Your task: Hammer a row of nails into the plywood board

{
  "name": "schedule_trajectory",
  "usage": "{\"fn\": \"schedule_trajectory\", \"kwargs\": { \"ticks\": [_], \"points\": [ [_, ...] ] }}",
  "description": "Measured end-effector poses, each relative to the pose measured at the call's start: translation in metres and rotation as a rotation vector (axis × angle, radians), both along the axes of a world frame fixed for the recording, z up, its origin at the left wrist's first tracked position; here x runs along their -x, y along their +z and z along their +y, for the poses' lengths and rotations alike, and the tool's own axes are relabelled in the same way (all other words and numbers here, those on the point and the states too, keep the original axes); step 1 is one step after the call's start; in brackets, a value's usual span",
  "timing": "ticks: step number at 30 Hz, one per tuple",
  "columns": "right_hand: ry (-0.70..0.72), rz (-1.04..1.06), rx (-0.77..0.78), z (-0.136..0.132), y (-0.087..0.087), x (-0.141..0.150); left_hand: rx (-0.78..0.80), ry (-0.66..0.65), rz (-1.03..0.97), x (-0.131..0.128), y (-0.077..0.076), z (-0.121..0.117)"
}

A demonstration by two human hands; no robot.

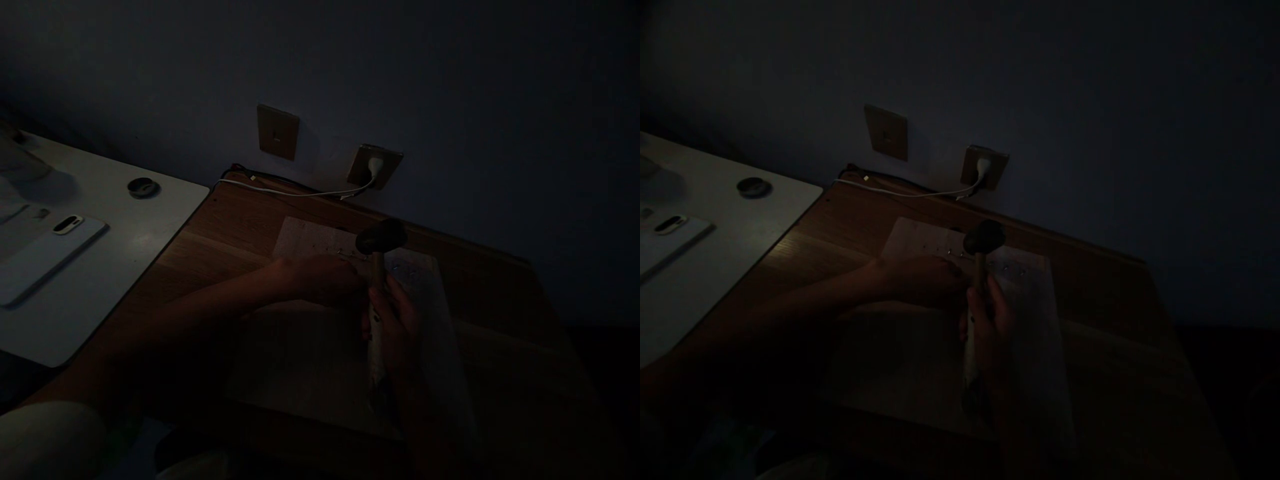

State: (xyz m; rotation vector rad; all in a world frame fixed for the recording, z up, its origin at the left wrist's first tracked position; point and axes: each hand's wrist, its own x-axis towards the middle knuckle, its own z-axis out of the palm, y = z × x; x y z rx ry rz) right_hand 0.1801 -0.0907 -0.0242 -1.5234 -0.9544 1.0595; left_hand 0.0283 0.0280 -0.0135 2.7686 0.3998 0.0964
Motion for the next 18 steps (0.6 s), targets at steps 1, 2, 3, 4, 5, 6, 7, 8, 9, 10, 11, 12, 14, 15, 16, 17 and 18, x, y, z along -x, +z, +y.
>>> {"fn": "schedule_trajectory", "kwargs": {
  "ticks": [1,2,3,4,5,6,7,8,9,10,11,12,14,15,16,17,18],
  "points": [
    [0.005,0.006,0.0,0.0,0.0,0.0,0.013,0.01,0.016,0.002,0.003,0.002],
    [0.008,0.012,-0.005,0.001,0.001,0.0,0.028,0.024,0.041,0.006,0.008,0.006],
    [0.011,0.017,-0.013,0.001,0.002,0.0,0.046,0.045,0.07,0.011,0.012,0.011],
    [0.014,0.018,-0.022,0.002,0.002,0.0,0.064,0.074,0.097,0.017,0.016,0.017],
    [0.018,0.015,-0.029,0.003,0.003,0.0,0.08,0.113,0.108,0.023,0.02,0.024],
    [0.02,0.013,-0.034,0.003,0.003,0.0,0.097,0.165,0.1,0.029,0.022,0.032],
    [0.022,0.014,-0.032,0.004,0.004,0.0,0.11,0.226,0.086,0.036,0.023,0.039],
    [0.027,0.02,-0.022,0.004,0.004,0.0,0.125,0.283,0.069,0.041,0.022,0.046],
    [0.032,0.027,-0.006,0.004,0.004,0.001,0.141,0.323,0.051,0.046,0.021,0.052],
    [0.031,0.033,0.008,0.004,0.004,0.001,0.155,0.346,0.032,0.049,0.019,0.057],
    [0.029,0.034,0.02,0.004,0.005,0.001,0.169,0.351,0.011,0.051,0.016,0.061],
    [0.027,0.029,0.028,0.004,0.005,0.002,0.177,0.347,-0.015,0.052,0.014,0.064],
    [0.019,0.018,0.031,0.003,0.005,0.002,0.172,0.34,-0.07,0.052,0.009,0.067],
    [0.017,0.016,0.028,0.003,0.005,0.002,0.165,0.341,-0.094,0.051,0.008,0.067],
    [0.016,0.015,0.024,0.003,0.005,0.002,0.16,0.343,-0.114,0.05,0.006,0.068],
    [0.018,0.014,0.017,0.003,0.004,0.002,0.155,0.343,-0.129,0.05,0.005,0.068],
    [0.022,0.009,0.009,0.003,0.004,0.002,0.153,0.344,-0.141,0.049,0.003,0.068]
  ]
}}
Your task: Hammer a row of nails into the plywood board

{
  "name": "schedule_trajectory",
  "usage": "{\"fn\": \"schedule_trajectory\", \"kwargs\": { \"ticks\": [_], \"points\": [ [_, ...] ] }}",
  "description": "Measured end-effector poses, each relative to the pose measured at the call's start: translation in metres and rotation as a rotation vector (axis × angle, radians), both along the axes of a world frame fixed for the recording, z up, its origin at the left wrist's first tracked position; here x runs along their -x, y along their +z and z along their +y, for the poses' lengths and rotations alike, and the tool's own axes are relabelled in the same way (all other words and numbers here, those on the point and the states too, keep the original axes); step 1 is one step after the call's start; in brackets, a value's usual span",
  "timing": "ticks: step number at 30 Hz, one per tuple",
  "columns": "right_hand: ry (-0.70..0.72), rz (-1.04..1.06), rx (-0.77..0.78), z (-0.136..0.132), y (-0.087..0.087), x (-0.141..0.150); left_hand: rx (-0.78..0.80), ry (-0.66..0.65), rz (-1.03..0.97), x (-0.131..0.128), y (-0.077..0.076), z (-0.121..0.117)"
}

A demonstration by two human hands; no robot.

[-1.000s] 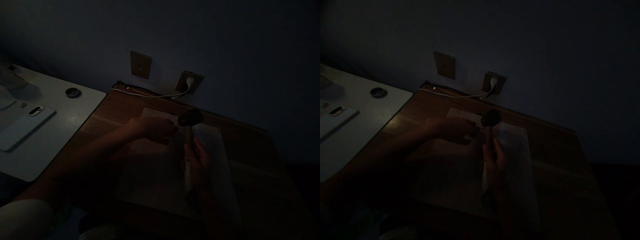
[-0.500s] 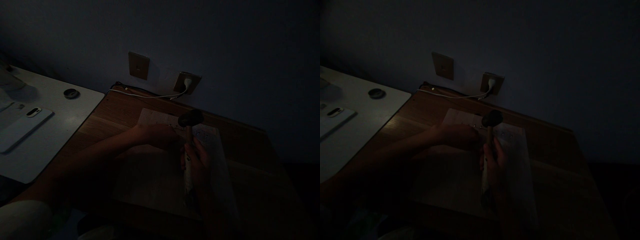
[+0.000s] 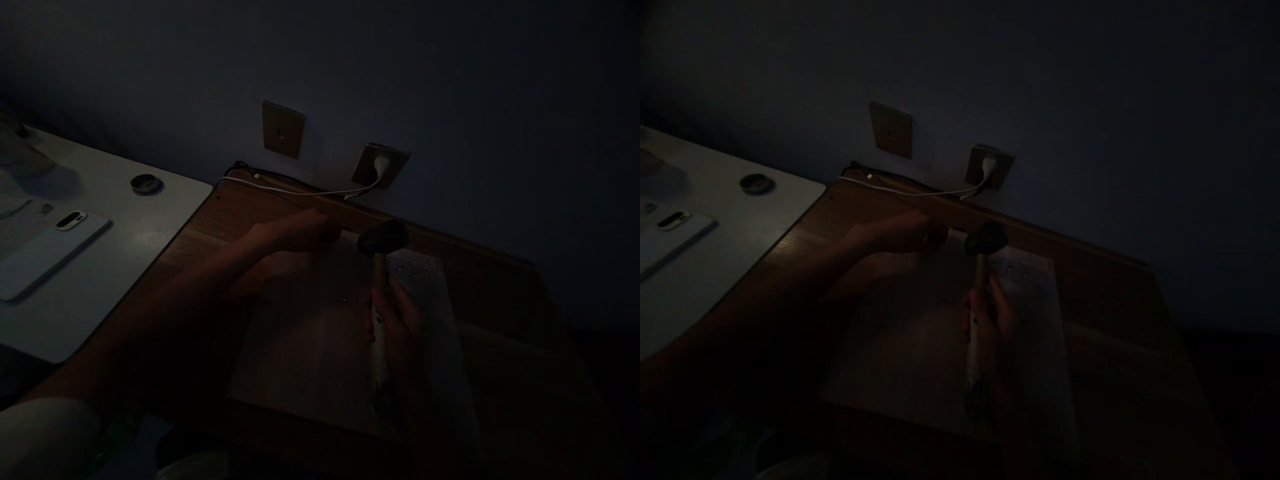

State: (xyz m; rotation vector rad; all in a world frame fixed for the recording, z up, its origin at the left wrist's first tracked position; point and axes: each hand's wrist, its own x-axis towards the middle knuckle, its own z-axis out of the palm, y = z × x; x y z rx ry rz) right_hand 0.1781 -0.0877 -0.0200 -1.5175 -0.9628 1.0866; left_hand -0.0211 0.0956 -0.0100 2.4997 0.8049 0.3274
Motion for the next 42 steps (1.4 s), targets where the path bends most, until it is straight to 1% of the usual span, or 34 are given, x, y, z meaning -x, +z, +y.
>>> {"fn": "schedule_trajectory", "kwargs": {
  "ticks": [6,11,14,16,18,22,25,31,35,39,42],
  "points": [
    [0.034,-0.006,-0.023,0.0,-0.001,0.0,-0.028,0.031,-0.041,-0.002,-0.005,-0.003],
    [0.026,0.007,-0.001,-0.001,0.0,0.001,-0.013,0.078,0.003,-0.004,-0.003,-0.006],
    [0.03,0.012,-0.009,-0.001,-0.001,0.001,-0.029,0.041,-0.027,-0.005,-0.004,-0.007],
    [0.037,0.018,-0.012,-0.001,-0.002,0.001,-0.018,-0.006,-0.067,-0.007,-0.009,-0.007],
    [0.042,0.019,-0.004,-0.002,-0.003,0.003,0.013,-0.013,-0.104,-0.008,-0.018,-0.006],
    [0.061,0.005,0.016,-0.002,-0.003,0.005,0.104,0.086,-0.249,-0.008,-0.036,-0.006],
    [0.095,0.001,0.016,-0.003,-0.003,0.006,0.118,0.143,-0.325,-0.006,-0.042,-0.009],
    [0.161,0.061,-0.013,-0.003,-0.008,0.006,0.071,0.13,-0.369,-0.007,-0.047,-0.01],
    [0.175,0.104,-0.016,-0.003,-0.008,0.009,0.086,0.112,-0.398,-0.007,-0.049,-0.008],
    [0.211,0.145,0.024,-0.005,-0.006,0.01,0.089,0.147,-0.377,-0.007,-0.048,-0.007],
    [0.227,0.115,0.003,-0.005,-0.007,0.01,0.105,0.151,-0.348,-0.005,-0.048,-0.006]
  ]
}}
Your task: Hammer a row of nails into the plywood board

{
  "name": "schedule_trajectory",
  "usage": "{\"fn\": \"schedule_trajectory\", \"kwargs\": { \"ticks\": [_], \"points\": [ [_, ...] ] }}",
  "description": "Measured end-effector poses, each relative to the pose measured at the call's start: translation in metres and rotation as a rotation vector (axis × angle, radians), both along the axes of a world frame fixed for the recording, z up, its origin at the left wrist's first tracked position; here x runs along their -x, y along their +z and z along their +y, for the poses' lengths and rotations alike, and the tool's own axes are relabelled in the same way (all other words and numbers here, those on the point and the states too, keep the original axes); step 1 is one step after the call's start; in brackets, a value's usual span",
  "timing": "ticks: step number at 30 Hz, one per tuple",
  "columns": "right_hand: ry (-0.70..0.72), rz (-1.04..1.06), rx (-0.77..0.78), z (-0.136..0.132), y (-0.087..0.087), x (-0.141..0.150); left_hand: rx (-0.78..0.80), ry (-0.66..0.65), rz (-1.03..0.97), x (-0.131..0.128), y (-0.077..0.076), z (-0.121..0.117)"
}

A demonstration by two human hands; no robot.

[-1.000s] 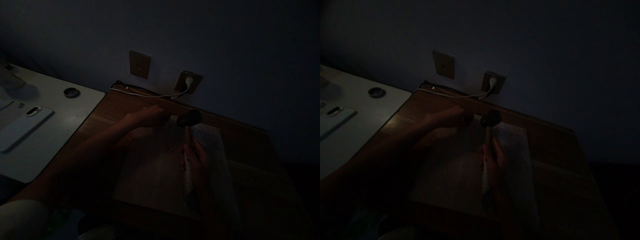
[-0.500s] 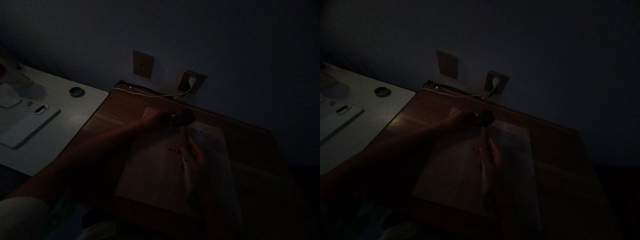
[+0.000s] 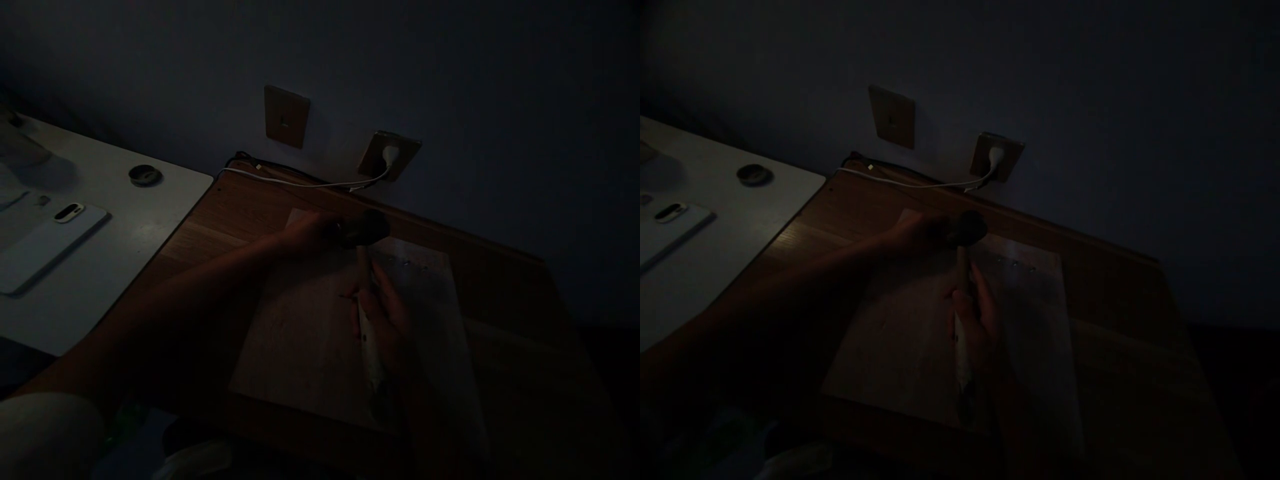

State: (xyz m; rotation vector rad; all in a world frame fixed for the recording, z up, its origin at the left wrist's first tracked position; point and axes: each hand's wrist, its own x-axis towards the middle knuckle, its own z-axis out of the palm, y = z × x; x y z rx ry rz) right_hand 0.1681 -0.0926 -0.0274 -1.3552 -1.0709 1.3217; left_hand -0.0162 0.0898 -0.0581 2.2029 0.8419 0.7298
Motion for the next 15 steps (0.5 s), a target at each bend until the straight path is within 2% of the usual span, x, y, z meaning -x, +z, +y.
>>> {"fn": "schedule_trajectory", "kwargs": {
  "ticks": [8,15],
  "points": [
    [-0.025,-0.104,-0.078,0.0001,-0.0064,0.0035,-0.047,0.007,0.021,0.0026,-0.0022,0.0021],
    [0.027,-0.106,-0.02,0.002,-0.0089,0.0019,-0.036,0.035,0.058,0.0034,-0.0003,0.0015]
  ]
}}
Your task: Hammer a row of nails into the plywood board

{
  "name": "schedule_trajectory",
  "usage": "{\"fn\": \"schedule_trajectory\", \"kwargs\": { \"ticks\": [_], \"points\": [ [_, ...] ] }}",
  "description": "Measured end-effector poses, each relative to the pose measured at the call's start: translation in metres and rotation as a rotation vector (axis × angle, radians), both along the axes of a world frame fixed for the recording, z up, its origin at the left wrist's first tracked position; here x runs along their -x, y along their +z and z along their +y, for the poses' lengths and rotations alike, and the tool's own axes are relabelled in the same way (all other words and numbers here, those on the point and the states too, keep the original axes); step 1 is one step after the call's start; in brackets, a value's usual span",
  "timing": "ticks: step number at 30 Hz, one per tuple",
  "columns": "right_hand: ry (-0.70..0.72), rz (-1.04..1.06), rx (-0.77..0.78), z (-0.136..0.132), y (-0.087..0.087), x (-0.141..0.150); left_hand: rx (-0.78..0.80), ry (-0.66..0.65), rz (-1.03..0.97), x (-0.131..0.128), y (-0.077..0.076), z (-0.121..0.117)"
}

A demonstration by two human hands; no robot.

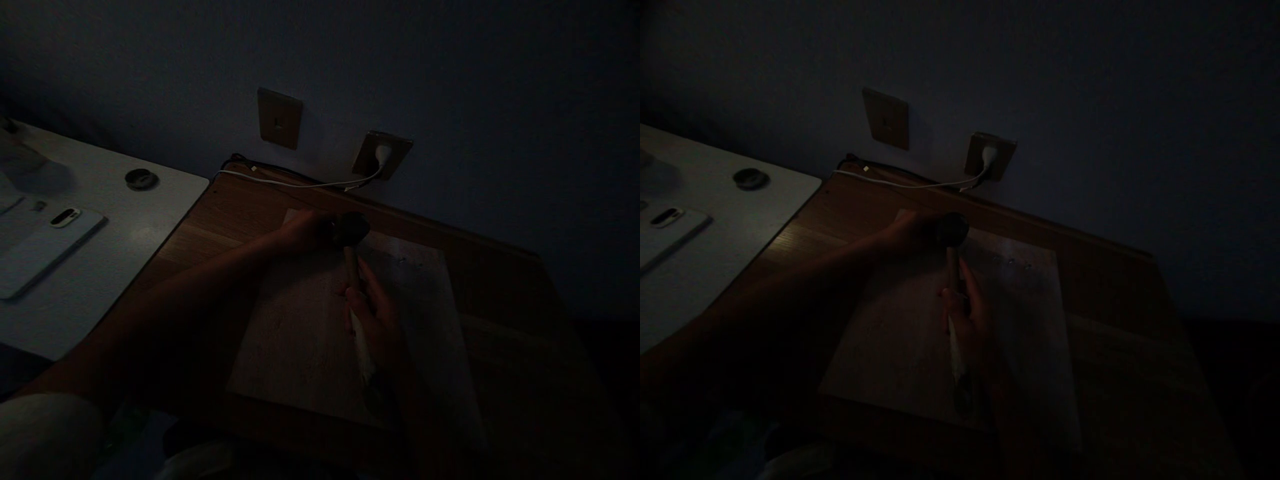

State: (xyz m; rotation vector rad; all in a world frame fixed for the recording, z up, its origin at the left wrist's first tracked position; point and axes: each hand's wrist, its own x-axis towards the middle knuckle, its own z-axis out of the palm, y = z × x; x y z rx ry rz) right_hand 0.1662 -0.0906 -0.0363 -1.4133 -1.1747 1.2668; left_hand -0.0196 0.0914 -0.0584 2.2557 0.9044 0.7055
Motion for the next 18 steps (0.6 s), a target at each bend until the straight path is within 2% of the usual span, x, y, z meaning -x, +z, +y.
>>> {"fn": "schedule_trajectory", "kwargs": {
  "ticks": [10,18],
  "points": [
    [0.01,-0.086,-0.03,0.0008,0.0026,0.0008,-0.018,-0.005,-0.027,-0.0007,-0.0042,0.002],
    [-0.009,-0.098,-0.013,0.0005,0.0019,0.0005,-0.009,-0.058,-0.075,-0.0006,-0.0035,0.0019]
  ]
}}
